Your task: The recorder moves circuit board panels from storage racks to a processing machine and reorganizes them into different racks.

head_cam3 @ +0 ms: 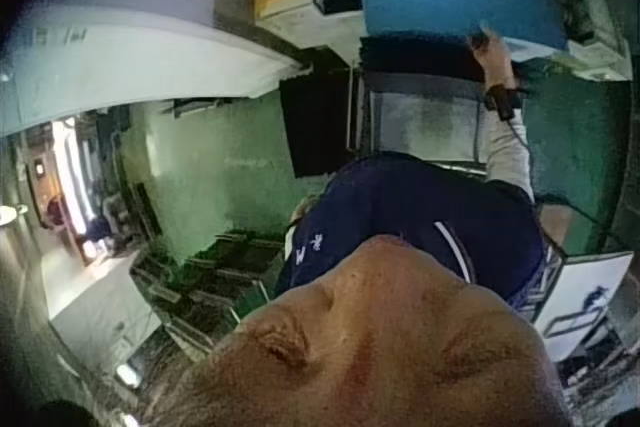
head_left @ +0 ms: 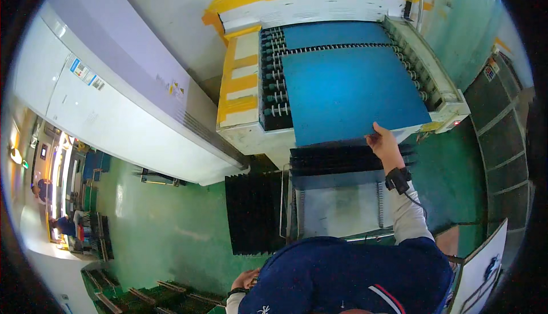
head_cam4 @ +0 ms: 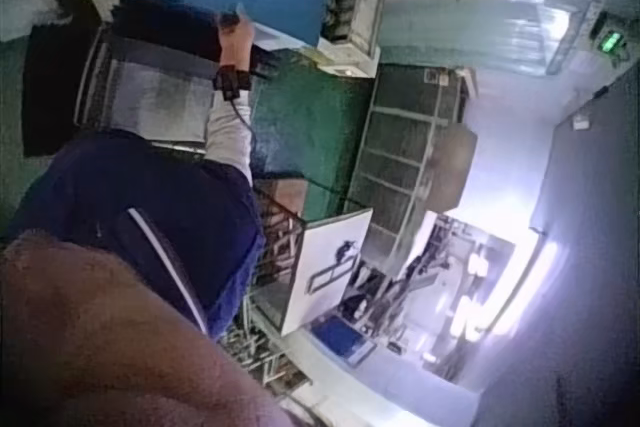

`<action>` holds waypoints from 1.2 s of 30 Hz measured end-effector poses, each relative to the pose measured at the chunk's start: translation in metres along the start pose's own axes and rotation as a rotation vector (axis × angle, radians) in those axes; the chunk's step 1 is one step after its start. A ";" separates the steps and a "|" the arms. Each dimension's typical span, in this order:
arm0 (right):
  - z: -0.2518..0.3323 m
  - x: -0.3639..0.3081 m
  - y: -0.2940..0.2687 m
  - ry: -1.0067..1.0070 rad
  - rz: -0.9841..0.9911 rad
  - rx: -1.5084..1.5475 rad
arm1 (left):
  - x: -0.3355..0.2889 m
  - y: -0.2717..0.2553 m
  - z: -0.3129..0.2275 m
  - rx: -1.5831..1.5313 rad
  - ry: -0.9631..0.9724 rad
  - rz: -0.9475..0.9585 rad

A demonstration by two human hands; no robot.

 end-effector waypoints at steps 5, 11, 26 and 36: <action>0.009 0.002 0.017 -0.022 0.051 -0.002 | 0.006 0.018 0.037 -0.520 -0.284 0.045; -0.002 0.010 0.014 0.032 0.134 -0.129 | -0.016 0.026 0.013 -0.726 -0.144 0.102; -0.048 -0.070 0.046 -0.875 0.361 -1.556 | 0.046 0.006 0.074 -0.217 -0.124 -0.041; -0.101 -0.185 0.058 -0.993 0.048 -2.101 | 0.031 -0.005 0.045 -0.178 -0.101 0.083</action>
Point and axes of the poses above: each hand's wrist, its own x-axis towards the middle knuckle, its own y-axis out of the palm, z = x × y, the point moved 10 cm from there along x, towards the middle knuckle, and after that the axes turned 6 degrees about -x, right-handed, at the moved point
